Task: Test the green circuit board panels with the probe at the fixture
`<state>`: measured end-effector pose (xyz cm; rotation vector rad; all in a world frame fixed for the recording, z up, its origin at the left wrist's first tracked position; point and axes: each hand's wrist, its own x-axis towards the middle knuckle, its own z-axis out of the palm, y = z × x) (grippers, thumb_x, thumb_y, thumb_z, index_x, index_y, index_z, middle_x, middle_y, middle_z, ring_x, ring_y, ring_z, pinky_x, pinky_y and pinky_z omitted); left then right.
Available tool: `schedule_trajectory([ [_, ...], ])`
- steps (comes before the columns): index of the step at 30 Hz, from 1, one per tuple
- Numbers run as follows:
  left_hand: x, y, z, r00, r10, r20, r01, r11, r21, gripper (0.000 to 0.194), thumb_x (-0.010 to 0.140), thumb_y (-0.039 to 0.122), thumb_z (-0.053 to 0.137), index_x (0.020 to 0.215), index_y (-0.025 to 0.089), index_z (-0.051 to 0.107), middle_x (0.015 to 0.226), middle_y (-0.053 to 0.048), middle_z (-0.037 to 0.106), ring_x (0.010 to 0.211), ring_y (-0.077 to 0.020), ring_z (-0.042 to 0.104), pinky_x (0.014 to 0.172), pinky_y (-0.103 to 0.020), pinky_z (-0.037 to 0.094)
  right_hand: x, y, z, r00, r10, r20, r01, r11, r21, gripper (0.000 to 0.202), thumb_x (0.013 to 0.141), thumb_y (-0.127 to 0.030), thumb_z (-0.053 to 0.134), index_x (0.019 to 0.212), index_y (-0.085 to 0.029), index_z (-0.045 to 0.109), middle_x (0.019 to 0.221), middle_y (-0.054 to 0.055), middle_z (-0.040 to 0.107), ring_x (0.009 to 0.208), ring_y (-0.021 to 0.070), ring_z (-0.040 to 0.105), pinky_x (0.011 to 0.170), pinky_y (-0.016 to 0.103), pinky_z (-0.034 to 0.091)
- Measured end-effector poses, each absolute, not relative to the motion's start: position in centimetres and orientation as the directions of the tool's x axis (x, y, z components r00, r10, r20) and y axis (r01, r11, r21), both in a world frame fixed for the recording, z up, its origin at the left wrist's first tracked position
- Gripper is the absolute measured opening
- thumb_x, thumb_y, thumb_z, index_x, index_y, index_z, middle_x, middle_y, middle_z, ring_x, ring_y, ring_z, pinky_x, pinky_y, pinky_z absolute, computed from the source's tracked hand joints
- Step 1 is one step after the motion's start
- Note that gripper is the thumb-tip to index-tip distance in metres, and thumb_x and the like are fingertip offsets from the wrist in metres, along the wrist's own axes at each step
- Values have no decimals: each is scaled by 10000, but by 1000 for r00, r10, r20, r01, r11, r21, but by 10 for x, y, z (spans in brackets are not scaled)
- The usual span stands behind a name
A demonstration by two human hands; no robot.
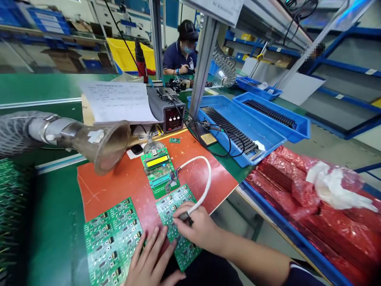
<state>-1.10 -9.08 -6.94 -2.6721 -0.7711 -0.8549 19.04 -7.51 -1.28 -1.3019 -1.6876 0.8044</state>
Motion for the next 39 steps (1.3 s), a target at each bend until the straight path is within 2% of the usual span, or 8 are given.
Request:
schedule_trajectory([
  [10, -11, -91, -70, 715, 385, 583, 551, -824, -132, 572, 747, 667, 621, 1100, 217, 659, 1151, -129, 659, 1080, -271, 626, 1179, -480, 162, 192, -77, -11, -130, 972, 197, 369, 232, -900, 120, 827, -221, 585, 885, -148, 661, 843, 71, 646, 769, 168, 621, 677, 259, 524],
  [16, -11, -91, -67, 711, 391, 584, 550, -828, -115, 561, 758, 661, 614, 1092, 212, 663, 1159, -127, 654, 1140, -272, 593, 1177, -473, 174, 193, -78, -15, -134, 970, 203, 357, 238, -903, 112, 831, -215, 593, 897, -155, 659, 843, 66, 640, 758, 161, 612, 693, 264, 513],
  [34, -10, -95, -64, 710, 423, 563, 575, -809, -117, 613, 736, 688, 614, 1132, 221, 644, 1203, -111, 634, 1079, -272, 621, 1177, -493, 143, 193, -78, -18, -137, 961, 242, 370, 276, -887, 98, 845, -185, 596, 923, -158, 647, 884, 71, 645, 839, 171, 625, 771, 279, 497],
  [39, -13, -94, -74, 711, 413, 569, 567, -815, -117, 616, 743, 678, 616, 1170, 233, 622, 1197, -111, 637, 1098, -265, 613, 1176, -483, 154, 193, -78, -20, -146, 968, 203, 364, 243, -899, 99, 842, -170, 592, 923, -165, 650, 885, 64, 643, 821, 163, 620, 754, 273, 498],
])
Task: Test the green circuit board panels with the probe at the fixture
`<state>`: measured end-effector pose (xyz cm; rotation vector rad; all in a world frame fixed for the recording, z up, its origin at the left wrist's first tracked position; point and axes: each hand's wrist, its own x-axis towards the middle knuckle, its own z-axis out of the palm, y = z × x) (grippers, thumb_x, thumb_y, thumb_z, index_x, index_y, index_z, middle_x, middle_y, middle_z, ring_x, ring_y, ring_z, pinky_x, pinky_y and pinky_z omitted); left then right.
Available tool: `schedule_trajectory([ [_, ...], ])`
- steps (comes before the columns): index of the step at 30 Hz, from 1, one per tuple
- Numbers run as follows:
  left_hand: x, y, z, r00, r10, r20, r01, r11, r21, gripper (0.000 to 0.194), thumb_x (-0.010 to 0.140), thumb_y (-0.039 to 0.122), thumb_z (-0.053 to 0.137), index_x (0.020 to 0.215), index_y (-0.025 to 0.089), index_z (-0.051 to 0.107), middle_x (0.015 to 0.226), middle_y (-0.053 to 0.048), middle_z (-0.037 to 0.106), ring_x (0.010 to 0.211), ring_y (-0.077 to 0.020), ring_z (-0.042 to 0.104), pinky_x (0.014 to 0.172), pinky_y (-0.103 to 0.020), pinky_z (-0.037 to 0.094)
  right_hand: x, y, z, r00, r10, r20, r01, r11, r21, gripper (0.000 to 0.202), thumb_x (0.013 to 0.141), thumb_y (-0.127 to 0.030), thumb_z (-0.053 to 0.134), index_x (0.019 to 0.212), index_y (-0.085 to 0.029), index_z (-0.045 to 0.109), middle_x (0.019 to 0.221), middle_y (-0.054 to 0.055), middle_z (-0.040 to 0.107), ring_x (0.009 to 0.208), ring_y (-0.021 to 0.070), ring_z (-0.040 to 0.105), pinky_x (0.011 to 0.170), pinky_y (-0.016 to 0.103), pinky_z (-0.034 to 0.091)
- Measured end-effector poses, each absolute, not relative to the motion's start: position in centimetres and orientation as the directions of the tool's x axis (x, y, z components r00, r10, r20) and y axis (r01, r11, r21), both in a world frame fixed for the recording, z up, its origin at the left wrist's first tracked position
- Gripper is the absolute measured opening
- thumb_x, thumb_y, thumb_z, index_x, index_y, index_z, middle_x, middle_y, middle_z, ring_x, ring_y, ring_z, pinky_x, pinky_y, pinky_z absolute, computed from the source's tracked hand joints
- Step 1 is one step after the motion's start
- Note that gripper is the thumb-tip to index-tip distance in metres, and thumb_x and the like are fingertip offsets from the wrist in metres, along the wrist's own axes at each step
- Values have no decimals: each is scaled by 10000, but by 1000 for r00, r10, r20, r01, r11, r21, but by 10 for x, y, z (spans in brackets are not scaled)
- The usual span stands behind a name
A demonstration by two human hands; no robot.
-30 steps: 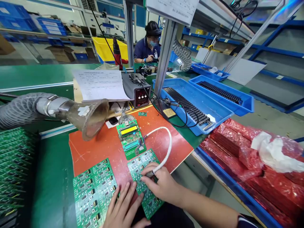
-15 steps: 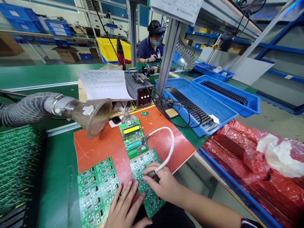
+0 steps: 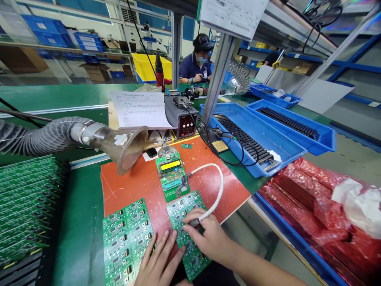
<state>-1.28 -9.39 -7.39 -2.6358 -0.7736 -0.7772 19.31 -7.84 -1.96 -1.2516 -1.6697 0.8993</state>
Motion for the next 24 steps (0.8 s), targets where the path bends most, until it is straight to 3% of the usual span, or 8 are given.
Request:
schedule_trajectory([
  [7, -15, -96, -78, 713, 429, 554, 573, -813, -107, 602, 780, 665, 585, 1205, 238, 598, 1250, -103, 606, 1215, -266, 536, 1176, -482, 163, 193, -79, -19, -149, 966, 210, 355, 250, -901, 90, 844, -173, 592, 915, -150, 642, 875, 72, 634, 819, 166, 621, 739, 264, 497],
  [16, -15, -93, -72, 731, 398, 555, 563, -811, -159, 552, 808, 646, 565, 1182, 244, 618, 1216, -86, 627, 1162, -248, 573, 1166, -466, 205, 194, -78, -18, -159, 965, 208, 370, 254, -894, 90, 851, -167, 584, 921, -161, 642, 892, 69, 638, 850, 165, 627, 765, 264, 497],
  [20, -13, -96, -70, 714, 430, 553, 581, -804, -125, 584, 784, 649, 593, 1195, 234, 616, 1251, -99, 602, 1182, -261, 556, 1163, -463, 216, 194, -78, -18, -161, 964, 213, 392, 260, -882, 88, 850, -159, 583, 915, -172, 641, 891, 61, 650, 857, 165, 630, 776, 273, 501],
  [24, -9, -104, -62, 672, 506, 541, 622, -782, -40, 603, 788, 659, 579, 1213, 232, 599, 1312, -104, 557, 1229, -276, 517, 1114, -477, 328, 195, -79, -19, -163, 960, 227, 419, 275, -865, 93, 853, -163, 580, 916, -182, 646, 902, 60, 661, 861, 171, 639, 780, 282, 515],
])
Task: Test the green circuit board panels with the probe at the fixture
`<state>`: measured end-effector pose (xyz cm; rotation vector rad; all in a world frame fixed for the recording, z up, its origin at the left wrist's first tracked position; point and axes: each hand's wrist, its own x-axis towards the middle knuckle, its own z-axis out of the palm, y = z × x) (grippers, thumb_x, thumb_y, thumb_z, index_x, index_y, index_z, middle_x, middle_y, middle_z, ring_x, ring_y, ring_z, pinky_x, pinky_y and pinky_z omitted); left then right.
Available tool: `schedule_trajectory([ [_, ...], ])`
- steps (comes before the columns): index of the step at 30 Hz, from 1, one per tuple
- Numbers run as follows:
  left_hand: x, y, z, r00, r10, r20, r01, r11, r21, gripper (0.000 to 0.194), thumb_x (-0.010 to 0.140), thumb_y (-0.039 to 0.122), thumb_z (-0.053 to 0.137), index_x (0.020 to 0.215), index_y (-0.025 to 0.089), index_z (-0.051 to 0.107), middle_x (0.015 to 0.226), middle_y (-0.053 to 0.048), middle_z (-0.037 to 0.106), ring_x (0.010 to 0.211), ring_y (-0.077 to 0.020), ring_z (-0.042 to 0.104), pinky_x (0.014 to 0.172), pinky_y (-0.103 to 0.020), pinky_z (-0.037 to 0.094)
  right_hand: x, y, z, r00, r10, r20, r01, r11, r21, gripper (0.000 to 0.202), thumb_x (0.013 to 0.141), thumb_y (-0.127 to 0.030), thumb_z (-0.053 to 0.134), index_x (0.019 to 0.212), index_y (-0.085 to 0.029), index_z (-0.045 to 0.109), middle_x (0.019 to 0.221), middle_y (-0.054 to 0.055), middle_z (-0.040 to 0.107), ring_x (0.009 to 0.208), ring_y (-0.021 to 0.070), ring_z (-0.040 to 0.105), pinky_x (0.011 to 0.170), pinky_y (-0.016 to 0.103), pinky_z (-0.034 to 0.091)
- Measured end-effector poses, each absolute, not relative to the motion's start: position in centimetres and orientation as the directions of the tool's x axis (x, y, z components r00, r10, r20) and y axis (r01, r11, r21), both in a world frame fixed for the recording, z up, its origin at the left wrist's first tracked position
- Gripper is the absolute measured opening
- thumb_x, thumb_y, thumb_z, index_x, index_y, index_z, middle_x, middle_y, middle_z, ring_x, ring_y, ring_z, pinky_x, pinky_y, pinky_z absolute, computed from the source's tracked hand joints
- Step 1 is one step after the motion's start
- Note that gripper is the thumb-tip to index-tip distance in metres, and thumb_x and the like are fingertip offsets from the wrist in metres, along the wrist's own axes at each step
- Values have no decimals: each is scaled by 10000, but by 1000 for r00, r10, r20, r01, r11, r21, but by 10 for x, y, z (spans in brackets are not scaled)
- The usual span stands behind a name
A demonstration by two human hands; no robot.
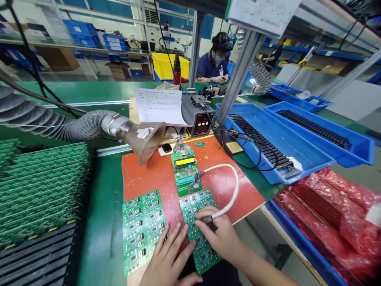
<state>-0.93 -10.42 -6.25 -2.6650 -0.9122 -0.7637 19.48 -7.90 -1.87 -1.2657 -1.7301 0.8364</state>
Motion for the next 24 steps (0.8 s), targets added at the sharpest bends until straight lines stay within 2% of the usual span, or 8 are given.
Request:
schedule_trajectory([
  [4, -7, -114, -52, 663, 611, 432, 656, -753, 58, 617, 801, 626, 590, 1271, 227, 558, 1394, -114, 477, 1285, -304, 456, 1057, -527, 400, 197, -80, -18, -168, 954, 247, 456, 298, -839, 86, 872, -189, 573, 918, -193, 646, 903, 65, 675, 881, 191, 646, 807, 310, 524],
  [7, -6, -118, -49, 651, 658, 377, 666, -734, 131, 620, 822, 636, 552, 1289, 227, 542, 1425, -118, 438, 1317, -317, 413, 1044, -564, 403, 198, -78, -16, -181, 951, 251, 488, 308, -816, 77, 880, -205, 577, 919, -204, 644, 903, 61, 679, 871, 193, 652, 791, 312, 536],
  [13, -4, -119, -45, 592, 693, 411, 670, -707, 228, 584, 825, 653, 535, 1228, 232, 581, 1395, -79, 484, 1315, -275, 424, 1098, -532, 350, 199, -77, -16, -198, 937, 287, 509, 348, -787, 90, 889, -249, 578, 922, -211, 652, 892, 62, 681, 851, 199, 663, 766, 321, 557],
  [20, -3, -119, -47, 582, 699, 416, 660, -705, 261, 600, 835, 656, 516, 1247, 222, 556, 1393, -88, 484, 1343, -262, 385, 1151, -513, 247, 200, -77, -15, -222, 921, 320, 533, 389, -751, 93, 901, -243, 570, 931, -207, 651, 885, 57, 678, 855, 189, 658, 793, 337, 556],
  [24, -3, -121, -49, 583, 716, 385, 652, -695, 304, 604, 848, 663, 486, 1260, 224, 541, 1412, -85, 464, 1372, -259, 337, 1170, -494, 199, 203, -78, -11, -229, 934, 273, 561, 356, -748, 91, 893, -249, 588, 914, -206, 665, 876, 55, 677, 847, 193, 652, 785, 354, 559],
])
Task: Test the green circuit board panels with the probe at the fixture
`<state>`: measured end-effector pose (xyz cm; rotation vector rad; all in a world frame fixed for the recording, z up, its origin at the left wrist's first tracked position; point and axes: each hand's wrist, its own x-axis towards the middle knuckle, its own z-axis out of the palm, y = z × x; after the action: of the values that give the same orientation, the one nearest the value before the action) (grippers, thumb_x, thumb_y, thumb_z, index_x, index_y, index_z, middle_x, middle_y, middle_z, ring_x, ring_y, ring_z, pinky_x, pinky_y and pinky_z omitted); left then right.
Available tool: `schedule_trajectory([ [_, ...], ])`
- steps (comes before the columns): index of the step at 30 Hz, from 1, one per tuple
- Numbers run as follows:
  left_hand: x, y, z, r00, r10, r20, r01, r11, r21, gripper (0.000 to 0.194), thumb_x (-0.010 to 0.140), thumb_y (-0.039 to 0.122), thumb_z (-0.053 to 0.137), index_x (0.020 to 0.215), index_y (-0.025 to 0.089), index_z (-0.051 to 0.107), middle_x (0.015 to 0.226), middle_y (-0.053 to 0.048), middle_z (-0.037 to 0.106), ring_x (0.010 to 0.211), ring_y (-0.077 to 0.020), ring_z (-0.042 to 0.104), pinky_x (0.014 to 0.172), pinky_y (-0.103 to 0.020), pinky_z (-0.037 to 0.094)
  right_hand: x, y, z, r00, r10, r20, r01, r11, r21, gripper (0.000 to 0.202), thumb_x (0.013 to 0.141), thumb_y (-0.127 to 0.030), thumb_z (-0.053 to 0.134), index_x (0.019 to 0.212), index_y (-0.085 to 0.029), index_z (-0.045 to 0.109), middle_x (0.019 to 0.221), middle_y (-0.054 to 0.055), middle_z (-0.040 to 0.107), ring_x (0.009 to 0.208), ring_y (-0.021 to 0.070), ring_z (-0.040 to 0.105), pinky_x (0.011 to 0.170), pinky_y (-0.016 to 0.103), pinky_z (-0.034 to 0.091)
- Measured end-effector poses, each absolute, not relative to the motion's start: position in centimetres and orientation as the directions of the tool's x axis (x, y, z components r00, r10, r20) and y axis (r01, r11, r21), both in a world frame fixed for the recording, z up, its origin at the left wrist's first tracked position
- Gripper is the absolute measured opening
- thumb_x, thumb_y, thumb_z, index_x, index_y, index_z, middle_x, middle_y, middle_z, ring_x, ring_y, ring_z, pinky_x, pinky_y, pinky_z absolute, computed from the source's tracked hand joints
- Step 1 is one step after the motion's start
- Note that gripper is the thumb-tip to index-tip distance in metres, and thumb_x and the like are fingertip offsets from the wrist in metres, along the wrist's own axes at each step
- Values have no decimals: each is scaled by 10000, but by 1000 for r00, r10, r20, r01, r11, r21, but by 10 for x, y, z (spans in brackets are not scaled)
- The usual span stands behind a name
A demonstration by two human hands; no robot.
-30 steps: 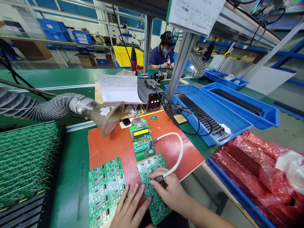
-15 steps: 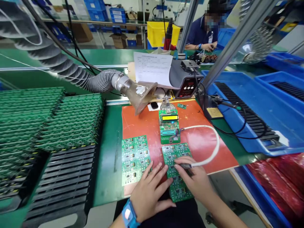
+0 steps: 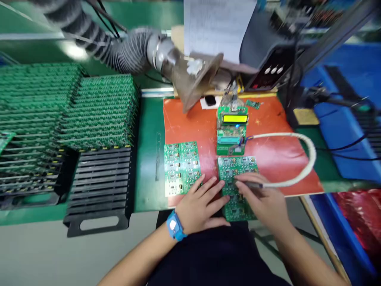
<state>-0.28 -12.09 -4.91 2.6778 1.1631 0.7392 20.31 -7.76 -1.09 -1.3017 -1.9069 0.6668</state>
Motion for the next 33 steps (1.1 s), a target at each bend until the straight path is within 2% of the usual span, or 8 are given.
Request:
schedule_trajectory([
  [4, -2, -121, -51, 575, 729, 372, 648, -683, 337, 607, 860, 667, 460, 1264, 220, 531, 1414, -93, 458, 1377, -253, 329, 1171, -479, 192, 207, -76, -7, -242, 953, 181, 578, 291, -762, 82, 887, -259, 607, 897, -219, 678, 897, 41, 675, 882, 184, 646, 780, 325, 556],
  [8, -2, -120, -49, 582, 730, 359, 642, -683, 348, 604, 862, 672, 450, 1258, 223, 526, 1411, -95, 458, 1377, -253, 330, 1162, -468, 214, 206, -69, 1, -205, 973, 109, 553, 207, -807, 98, 892, -270, 600, 936, -211, 665, 917, 40, 659, 683, 128, 636, 602, 251, 553],
  [10, -1, -120, -49, 578, 727, 371, 639, -686, 348, 607, 857, 676, 455, 1253, 223, 525, 1400, -95, 470, 1368, -253, 344, 1158, -466, 224, 203, -63, 2, -179, 977, 114, 522, 193, -831, 103, 896, -265, 592, 955, -206, 653, 922, 38, 650, 616, 104, 614, 569, 238, 541],
  [16, -1, -120, -48, 560, 732, 388, 644, -679, 352, 601, 850, 673, 474, 1246, 223, 521, 1385, -89, 487, 1360, -251, 358, 1154, -466, 233, 198, -48, -9, -136, 981, 137, 471, 186, -862, 87, 895, -255, 593, 941, -197, 640, 902, 31, 648, 600, 92, 606, 555, 224, 525],
  [21, -1, -120, -48, 574, 732, 367, 641, -681, 355, 602, 857, 671, 463, 1259, 224, 511, 1409, -87, 459, 1379, -246, 321, 1170, -464, 196, 199, -50, -12, -155, 977, 146, 540, 207, -815, 108, 889, -281, 597, 937, -199, 648, 924, 47, 663, 642, 121, 628, 605, 264, 543],
  [26, -2, -120, -47, 570, 732, 372, 641, -680, 356, 596, 852, 669, 476, 1242, 221, 528, 1391, -91, 480, 1359, -249, 360, 1162, -468, 225, 198, -49, -12, -181, 967, 180, 570, 252, -782, 94, 890, -271, 592, 929, -207, 650, 919, 50, 664, 751, 162, 659, 711, 320, 562],
  [30, -2, -120, -47, 567, 734, 375, 644, -678, 354, 598, 850, 670, 479, 1244, 223, 532, 1388, -91, 486, 1355, -251, 368, 1160, -478, 228, 196, -47, -12, -245, 929, 276, 603, 369, -707, 66, 885, -233, 593, 908, -205, 648, 890, 49, 669, 853, 186, 652, 796, 351, 550],
  [33, -2, -120, -47, 564, 731, 383, 644, -680, 351, 602, 846, 671, 485, 1243, 223, 536, 1390, -90, 486, 1362, -253, 358, 1160, -484, 228, 195, -45, -13, -272, 895, 355, 613, 445, -653, 58, 874, -203, 599, 909, -200, 646, 858, 49, 672, 851, 189, 651, 790, 348, 548],
])
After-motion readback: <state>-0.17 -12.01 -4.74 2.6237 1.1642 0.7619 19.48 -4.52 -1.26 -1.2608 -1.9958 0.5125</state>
